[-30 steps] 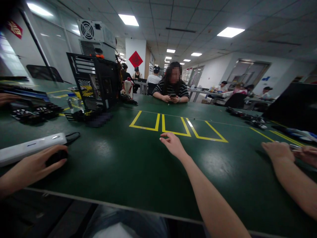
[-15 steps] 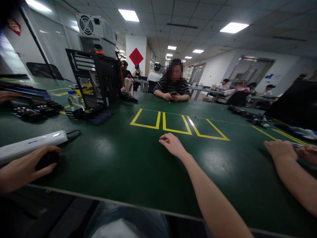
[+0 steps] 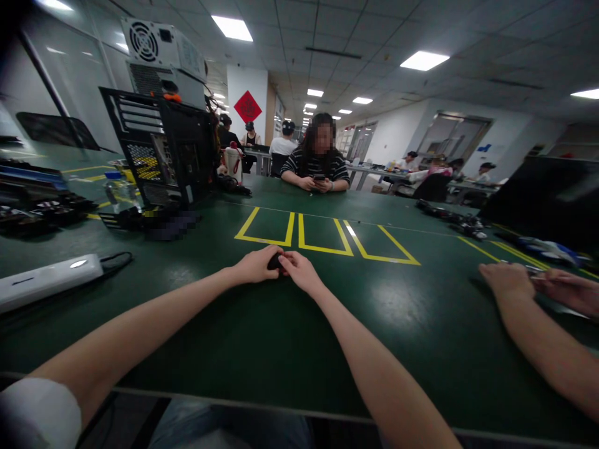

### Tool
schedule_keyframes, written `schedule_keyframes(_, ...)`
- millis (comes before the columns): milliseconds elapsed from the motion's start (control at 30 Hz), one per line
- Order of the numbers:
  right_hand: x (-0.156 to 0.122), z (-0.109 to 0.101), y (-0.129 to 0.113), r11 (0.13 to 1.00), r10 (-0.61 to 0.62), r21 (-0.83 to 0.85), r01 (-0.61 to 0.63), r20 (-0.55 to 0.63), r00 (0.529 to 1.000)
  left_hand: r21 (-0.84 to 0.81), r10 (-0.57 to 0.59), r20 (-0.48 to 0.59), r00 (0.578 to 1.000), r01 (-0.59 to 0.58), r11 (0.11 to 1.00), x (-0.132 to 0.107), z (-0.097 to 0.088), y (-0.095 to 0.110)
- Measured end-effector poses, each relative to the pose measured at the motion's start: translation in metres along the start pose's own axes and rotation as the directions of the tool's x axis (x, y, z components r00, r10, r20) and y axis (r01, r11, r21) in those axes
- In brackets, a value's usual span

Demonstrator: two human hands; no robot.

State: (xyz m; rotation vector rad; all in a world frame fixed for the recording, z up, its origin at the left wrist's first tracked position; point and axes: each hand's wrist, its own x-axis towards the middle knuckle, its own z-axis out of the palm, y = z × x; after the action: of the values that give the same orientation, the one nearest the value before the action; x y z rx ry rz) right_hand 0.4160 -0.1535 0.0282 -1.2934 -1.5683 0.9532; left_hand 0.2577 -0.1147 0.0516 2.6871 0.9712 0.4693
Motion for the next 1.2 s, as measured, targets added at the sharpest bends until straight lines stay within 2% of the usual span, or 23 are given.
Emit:
schedule_keyframes(67, 0.004, -0.004, 0.004, 0.993, 0.053, 0.107, -0.046, -0.060, 0.997, -0.018, 0.010, -0.021, 1.000, -0.010, 1.000, 0.015, 0.011, 0.004)
schedule_keyframes(133, 0.005, -0.008, 0.006, 0.978, 0.102, 0.187, -0.089, -0.065, 0.993, -0.023, -0.008, -0.042, 0.999, 0.007, 1.000, 0.022, 0.018, 0.005)
schedule_keyframes(267, 0.003, -0.013, 0.004, 0.962, 0.124, 0.247, -0.113, -0.028, 0.992, -0.044, 0.013, -0.079, 0.997, -0.017, 0.999, 0.018, 0.019, 0.003)
schedule_keyframes(400, -0.002, -0.014, 0.006, 0.978, -0.014, 0.206, 0.020, -0.028, 1.000, -0.098, 0.151, -0.124, 0.981, -0.164, 0.982, 0.007, 0.013, 0.000)
schedule_keyframes(533, -0.004, -0.013, 0.008, 0.982, -0.120, 0.144, 0.125, -0.041, 0.992, -0.111, 0.178, -0.153, 0.972, -0.196, 0.974, 0.001, 0.011, -0.002)
schedule_keyframes(700, -0.009, -0.010, 0.002, 0.980, -0.095, 0.174, 0.100, -0.034, 0.995, -0.085, 0.204, -0.170, 0.964, -0.220, 0.972, 0.000, 0.012, -0.001)
schedule_keyframes(933, -0.009, -0.006, 0.003, 0.986, -0.061, 0.148, 0.077, -0.111, 0.992, -0.110, 0.179, -0.185, 0.966, -0.202, 0.973, -0.003, 0.012, -0.001)
schedule_keyframes(1067, -0.008, -0.008, 0.005, 0.991, -0.041, 0.123, 0.049, -0.067, 0.997, -0.130, 0.169, -0.205, 0.964, -0.198, 0.971, -0.004, 0.013, -0.001)
schedule_keyframes(1200, -0.009, -0.009, 0.004, 0.984, -0.115, 0.133, 0.119, -0.034, 0.993, -0.136, 0.177, -0.231, 0.957, -0.212, 0.968, -0.005, 0.014, -0.001)
